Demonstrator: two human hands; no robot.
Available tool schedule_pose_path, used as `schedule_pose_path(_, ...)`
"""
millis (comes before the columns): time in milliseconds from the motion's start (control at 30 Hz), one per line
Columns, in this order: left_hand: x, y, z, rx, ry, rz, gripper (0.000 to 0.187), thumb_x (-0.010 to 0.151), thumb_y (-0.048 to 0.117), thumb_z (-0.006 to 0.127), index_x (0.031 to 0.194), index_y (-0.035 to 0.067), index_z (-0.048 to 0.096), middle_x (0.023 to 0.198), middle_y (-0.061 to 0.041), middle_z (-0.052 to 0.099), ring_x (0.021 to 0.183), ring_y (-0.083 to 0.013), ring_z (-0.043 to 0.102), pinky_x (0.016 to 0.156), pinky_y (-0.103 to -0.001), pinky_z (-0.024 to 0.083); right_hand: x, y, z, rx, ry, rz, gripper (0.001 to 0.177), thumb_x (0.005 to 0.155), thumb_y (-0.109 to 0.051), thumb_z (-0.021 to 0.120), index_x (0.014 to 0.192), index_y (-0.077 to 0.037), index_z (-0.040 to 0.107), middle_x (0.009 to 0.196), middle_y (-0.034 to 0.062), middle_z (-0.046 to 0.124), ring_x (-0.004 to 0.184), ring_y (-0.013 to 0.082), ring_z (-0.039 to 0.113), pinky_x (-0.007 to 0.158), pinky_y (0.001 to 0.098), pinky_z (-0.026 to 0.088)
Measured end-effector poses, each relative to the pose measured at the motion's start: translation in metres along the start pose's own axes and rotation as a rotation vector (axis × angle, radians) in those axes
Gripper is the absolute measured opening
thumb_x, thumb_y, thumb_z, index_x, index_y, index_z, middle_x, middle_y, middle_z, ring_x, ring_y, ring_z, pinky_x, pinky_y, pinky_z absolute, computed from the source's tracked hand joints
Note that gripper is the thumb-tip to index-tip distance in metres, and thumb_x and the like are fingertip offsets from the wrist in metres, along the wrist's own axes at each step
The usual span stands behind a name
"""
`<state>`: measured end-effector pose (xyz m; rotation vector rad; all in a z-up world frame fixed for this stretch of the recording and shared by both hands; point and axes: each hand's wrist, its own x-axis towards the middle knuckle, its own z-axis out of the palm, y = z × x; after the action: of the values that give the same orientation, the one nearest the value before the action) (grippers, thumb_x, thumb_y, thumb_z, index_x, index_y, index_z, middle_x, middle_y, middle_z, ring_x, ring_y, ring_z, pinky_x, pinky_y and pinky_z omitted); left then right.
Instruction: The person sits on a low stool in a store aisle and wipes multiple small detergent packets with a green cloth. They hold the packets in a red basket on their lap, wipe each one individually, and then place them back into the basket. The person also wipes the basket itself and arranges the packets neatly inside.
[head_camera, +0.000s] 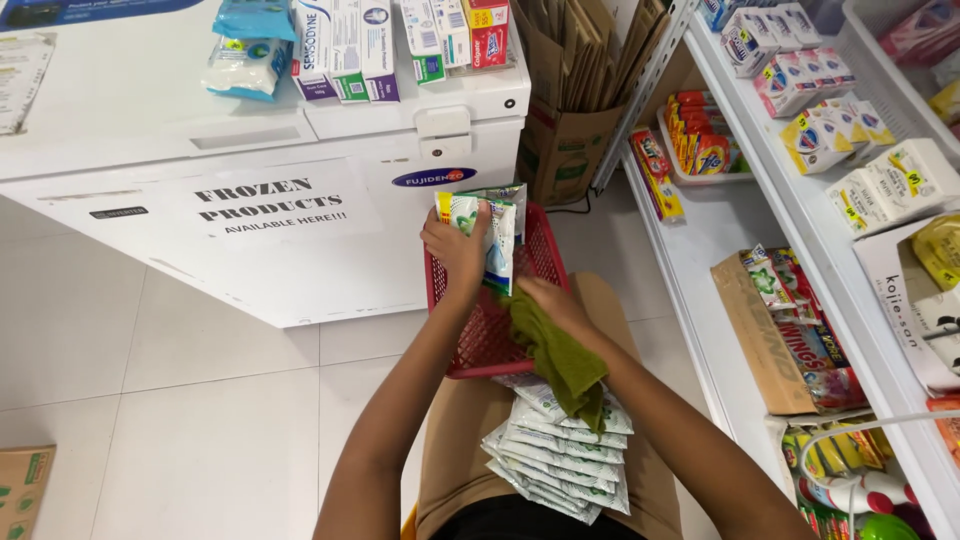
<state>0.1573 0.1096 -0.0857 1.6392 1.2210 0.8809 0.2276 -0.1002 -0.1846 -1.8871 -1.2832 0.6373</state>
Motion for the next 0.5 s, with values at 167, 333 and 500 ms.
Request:
schedule_pose_path(167,0.002,0.002,0.008,0.213,0.060,-0.010,0.113,0.064,0.074,0.083,0.142,0.010,0.033,0.127,-0.014,0.036,0.124,-0.0397,0.041,0.110,-0.056,0.035,-0.001,-0.044,-0.038,-0.292,0.155,-0.071,0.052,0.102,-0.014,0.049,0.154,-0.020,0.042,0.148,0.0174,0.049,0.129,0.0365,0.055,0.108,0.0461,0.045)
schedule_pose_path(333,0.022,-0.032,0.043,0.293,0.022,-0.029,0.093,0.064,0.049,0.085,0.133,0.012,0.034,0.128,-0.013,0.035,0.121,-0.0401,0.042,0.105,-0.059,0.041,-0.041,-0.174,-0.068,-0.410,0.140,0.073,0.056,0.097,0.001,0.047,0.150,-0.018,0.043,0.143,0.0236,0.049,0.118,0.0423,0.063,0.094,0.0491,0.056)
schedule_pose_path(500,0.065,-0.093,0.076,0.163,0.130,0.080,0.069,0.069,0.008,0.058,0.133,-0.004,0.035,0.136,-0.029,0.036,0.111,-0.0542,0.051,0.099,-0.059,0.043,-0.038,-0.166,-0.062,-0.406,0.053,0.105,0.071,0.086,0.000,0.067,0.148,-0.022,0.043,0.147,0.0195,0.046,0.119,0.0413,0.063,0.093,0.0478,0.057)
